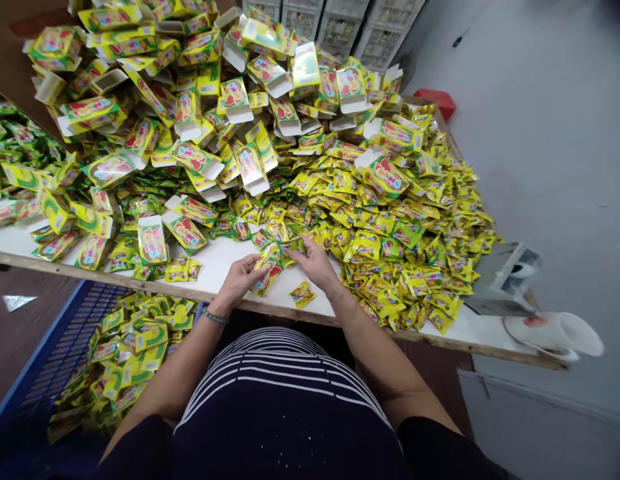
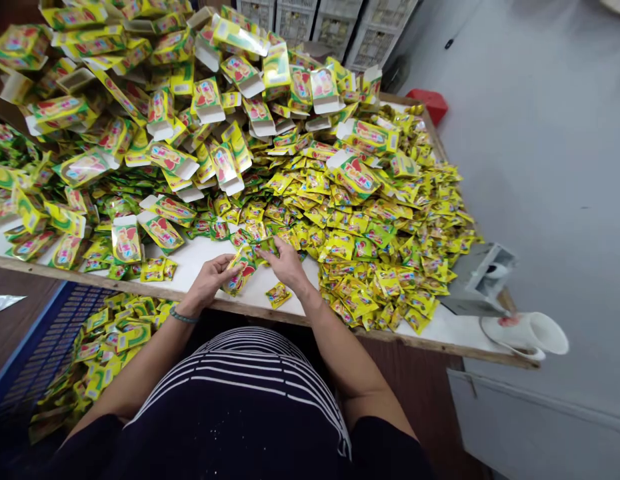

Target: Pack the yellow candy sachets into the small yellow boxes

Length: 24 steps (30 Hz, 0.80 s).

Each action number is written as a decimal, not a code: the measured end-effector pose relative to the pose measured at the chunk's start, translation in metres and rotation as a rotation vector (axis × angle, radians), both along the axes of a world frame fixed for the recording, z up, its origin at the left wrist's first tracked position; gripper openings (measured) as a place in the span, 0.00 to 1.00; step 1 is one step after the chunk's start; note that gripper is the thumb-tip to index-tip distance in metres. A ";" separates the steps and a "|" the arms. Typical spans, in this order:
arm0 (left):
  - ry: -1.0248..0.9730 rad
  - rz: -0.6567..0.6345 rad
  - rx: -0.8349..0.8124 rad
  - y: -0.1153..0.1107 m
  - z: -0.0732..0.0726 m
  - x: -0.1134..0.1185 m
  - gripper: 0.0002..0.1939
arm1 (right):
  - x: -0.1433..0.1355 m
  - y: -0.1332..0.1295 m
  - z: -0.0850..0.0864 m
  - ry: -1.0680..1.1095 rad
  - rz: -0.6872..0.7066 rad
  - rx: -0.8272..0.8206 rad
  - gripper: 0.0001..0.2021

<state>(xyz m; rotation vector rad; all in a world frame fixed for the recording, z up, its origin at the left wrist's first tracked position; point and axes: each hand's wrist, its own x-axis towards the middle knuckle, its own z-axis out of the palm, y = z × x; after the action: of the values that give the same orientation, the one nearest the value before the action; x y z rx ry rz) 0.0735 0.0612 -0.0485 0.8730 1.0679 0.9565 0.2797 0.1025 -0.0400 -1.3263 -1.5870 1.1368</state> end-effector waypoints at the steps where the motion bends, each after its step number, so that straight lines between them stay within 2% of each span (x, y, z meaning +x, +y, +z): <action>1: 0.007 0.009 0.008 -0.001 0.000 0.001 0.27 | 0.001 0.002 0.000 -0.027 0.062 -0.025 0.18; 4: 0.066 -0.012 0.067 -0.004 -0.003 0.002 0.25 | 0.005 0.002 0.004 -0.128 0.163 -0.066 0.18; 10: 0.074 -0.029 0.124 -0.004 -0.010 0.007 0.22 | 0.002 0.003 0.019 -0.297 0.273 0.038 0.15; 12: 0.032 -0.009 0.087 -0.003 -0.008 0.010 0.23 | 0.000 0.001 0.021 -0.266 0.238 0.033 0.13; 16: -0.038 0.028 0.016 -0.002 -0.001 0.014 0.24 | -0.007 -0.009 0.017 -0.217 0.028 0.082 0.12; 20: -0.061 0.072 -0.023 -0.003 -0.001 0.018 0.24 | -0.012 -0.020 0.013 -0.244 0.021 0.119 0.09; 24: -0.069 0.073 -0.018 -0.004 -0.005 0.021 0.26 | -0.016 -0.029 0.015 -0.256 0.034 0.150 0.10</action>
<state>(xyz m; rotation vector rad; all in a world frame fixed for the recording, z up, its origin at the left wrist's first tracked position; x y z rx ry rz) 0.0946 0.0571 -0.0531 0.7857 1.0539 1.0296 0.2638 0.0736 -0.0253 -1.3915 -1.8462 0.8744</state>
